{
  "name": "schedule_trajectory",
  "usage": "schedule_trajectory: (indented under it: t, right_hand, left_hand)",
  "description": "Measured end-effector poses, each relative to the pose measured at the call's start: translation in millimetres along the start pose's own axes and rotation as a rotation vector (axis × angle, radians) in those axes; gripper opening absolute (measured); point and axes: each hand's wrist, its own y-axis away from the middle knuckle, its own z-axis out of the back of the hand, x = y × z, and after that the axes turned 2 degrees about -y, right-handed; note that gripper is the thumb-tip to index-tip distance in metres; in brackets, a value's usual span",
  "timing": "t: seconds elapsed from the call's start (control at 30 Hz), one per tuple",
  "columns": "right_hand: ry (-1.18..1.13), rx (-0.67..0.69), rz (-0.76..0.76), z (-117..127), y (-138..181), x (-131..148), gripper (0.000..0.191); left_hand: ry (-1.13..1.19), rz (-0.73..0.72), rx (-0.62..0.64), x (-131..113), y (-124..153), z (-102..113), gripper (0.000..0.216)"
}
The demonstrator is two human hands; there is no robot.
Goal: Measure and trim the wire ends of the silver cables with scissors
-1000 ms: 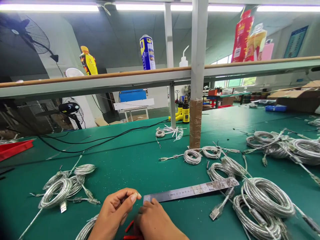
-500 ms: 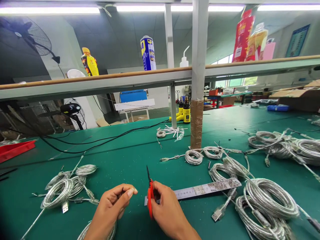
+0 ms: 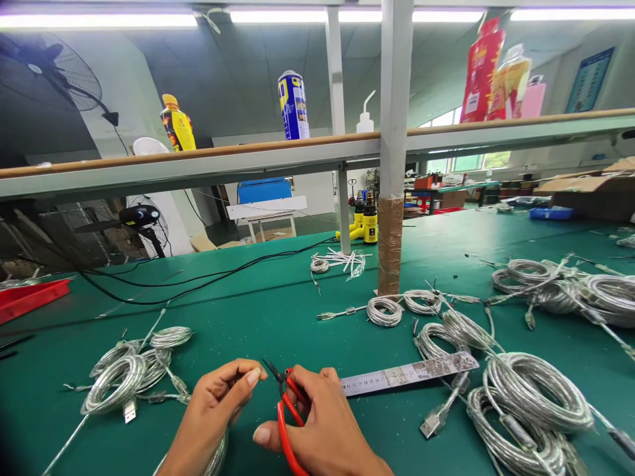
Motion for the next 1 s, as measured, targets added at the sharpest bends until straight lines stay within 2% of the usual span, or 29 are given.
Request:
schedule_trajectory:
  t: [0.33,1.0]
  right_hand:
    - [0.099,-0.001,0.048,1.5,-2.0,-0.2,0.042]
    - [0.155,-0.068,0.096,0.2,-3.4,-5.3,0.044]
  left_hand:
    - [-0.013,-0.028,0.021,-0.7,1.8,0.9,0.020]
    - [-0.063,-0.043,0.046,0.5,1.8,0.3,0.024]
